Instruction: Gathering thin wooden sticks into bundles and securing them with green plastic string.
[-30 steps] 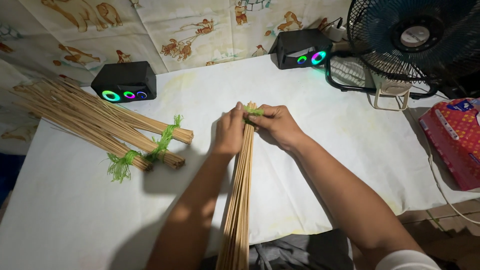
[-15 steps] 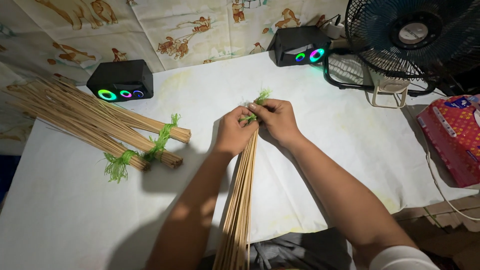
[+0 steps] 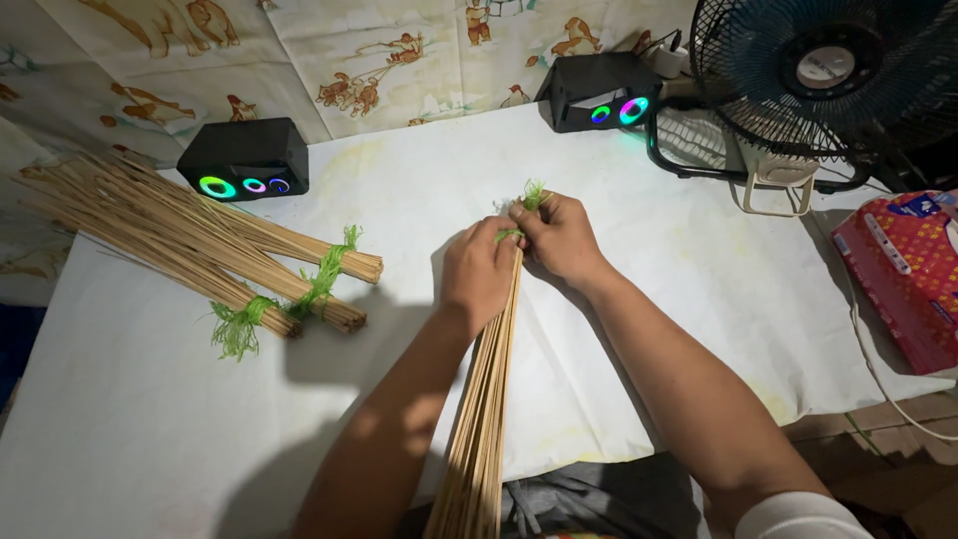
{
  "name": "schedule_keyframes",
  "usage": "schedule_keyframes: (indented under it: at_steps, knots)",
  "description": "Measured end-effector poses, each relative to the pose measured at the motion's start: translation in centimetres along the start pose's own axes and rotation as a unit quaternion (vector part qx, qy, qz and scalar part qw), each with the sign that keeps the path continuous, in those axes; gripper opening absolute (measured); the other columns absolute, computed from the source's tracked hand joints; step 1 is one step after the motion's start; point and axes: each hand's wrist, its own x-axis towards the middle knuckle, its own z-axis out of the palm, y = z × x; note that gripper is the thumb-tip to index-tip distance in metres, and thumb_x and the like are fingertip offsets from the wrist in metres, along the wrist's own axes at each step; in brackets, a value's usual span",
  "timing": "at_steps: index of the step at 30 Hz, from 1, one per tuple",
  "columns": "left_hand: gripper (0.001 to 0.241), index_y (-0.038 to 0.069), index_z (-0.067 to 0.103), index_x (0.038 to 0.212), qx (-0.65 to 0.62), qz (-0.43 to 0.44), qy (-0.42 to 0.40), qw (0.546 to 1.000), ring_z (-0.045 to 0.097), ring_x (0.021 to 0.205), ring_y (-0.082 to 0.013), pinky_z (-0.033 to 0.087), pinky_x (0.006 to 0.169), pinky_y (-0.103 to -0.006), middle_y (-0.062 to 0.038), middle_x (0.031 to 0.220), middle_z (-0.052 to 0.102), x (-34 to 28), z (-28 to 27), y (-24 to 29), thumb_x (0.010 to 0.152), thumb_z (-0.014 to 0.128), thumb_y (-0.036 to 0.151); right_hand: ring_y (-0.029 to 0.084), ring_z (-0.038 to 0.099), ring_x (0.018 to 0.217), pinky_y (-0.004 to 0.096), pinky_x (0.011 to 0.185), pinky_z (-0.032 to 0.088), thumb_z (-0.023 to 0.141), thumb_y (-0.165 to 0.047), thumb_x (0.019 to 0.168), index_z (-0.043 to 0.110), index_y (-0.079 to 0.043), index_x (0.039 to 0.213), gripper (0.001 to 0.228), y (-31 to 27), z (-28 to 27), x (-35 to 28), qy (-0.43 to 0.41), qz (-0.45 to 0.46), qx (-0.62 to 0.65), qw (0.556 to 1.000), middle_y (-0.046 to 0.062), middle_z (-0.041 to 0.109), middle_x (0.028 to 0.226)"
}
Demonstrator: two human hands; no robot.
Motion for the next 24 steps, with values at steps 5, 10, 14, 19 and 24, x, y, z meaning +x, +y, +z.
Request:
schedule_keyframes:
  at_steps: [5, 10, 14, 19, 24]
  knots:
    - [0.014, 0.017, 0.069, 0.110, -0.034, 0.007, 0.006, 0.999, 0.068, 0.098, -0.0421, 0.055, 0.086, -0.0503, -0.016, 0.091, 0.068, 0.5, -0.7, -0.8, 0.099, 0.060, 0.022, 0.018, 0.066, 0.069, 0.030, 0.057, 0.057, 0.063, 0.002, 0.092, 0.051, -0.001, 0.138, 0.048, -3.6, -0.5, -1.5, -0.055, -0.036, 0.016, 0.998, 0.010, 0.061, 0.077]
    - [0.024, 0.020, 0.069, 0.110, -0.143, -0.153, -0.081, 0.975, 0.065, 0.108, -0.0372, 0.049, 0.098, -0.0494, -0.016, 0.103, 0.067, 1.7, 0.0, -3.2, 0.094, 0.055, 0.032, 0.024, 0.066, 0.087, 0.038, 0.080, 0.057, 0.065, 0.008, 0.087, 0.054, -0.006, 0.142, 0.058, -3.5, 0.0, -2.5, -0.057, -0.154, -0.138, 0.977, 0.015, 0.071, 0.092]
    - [0.017, 0.011, 0.067, 0.087, -0.344, -0.151, -0.078, 0.924, 0.048, 0.059, -0.0119, 0.042, 0.056, -0.0255, 0.002, 0.067, 0.043, 2.5, 1.1, -6.0, 0.087, 0.055, 0.022, 0.032, 0.074, 0.093, 0.043, 0.082, 0.061, 0.070, 0.006, 0.091, 0.066, -0.007, 0.120, 0.032, -3.7, 0.9, -3.4, -0.005, -0.218, -0.228, 0.949, 0.014, 0.075, 0.098]
    - [0.020, 0.005, 0.065, 0.083, -0.409, -0.140, -0.098, 0.896, 0.047, 0.050, -0.0122, 0.041, 0.048, -0.0245, 0.001, 0.064, 0.037, 2.7, 1.0, -7.4, 0.089, 0.054, 0.020, 0.031, 0.075, 0.091, 0.042, 0.081, 0.062, 0.068, 0.007, 0.092, 0.071, -0.007, 0.109, 0.022, -4.6, 0.8, -3.7, -0.030, -0.238, -0.249, 0.939, 0.012, 0.074, 0.095]
    - [0.021, 0.007, 0.062, 0.080, -0.411, -0.142, -0.096, 0.895, 0.048, 0.050, -0.0138, 0.037, 0.051, -0.0266, -0.002, 0.066, 0.040, 3.0, 1.4, -8.0, 0.093, 0.052, 0.020, 0.033, 0.073, 0.097, 0.043, 0.086, 0.061, 0.081, -0.006, 0.083, 0.076, -0.009, 0.113, 0.031, -6.0, 1.1, -4.8, -0.069, -0.289, -0.228, 0.927, 0.014, 0.073, 0.107]
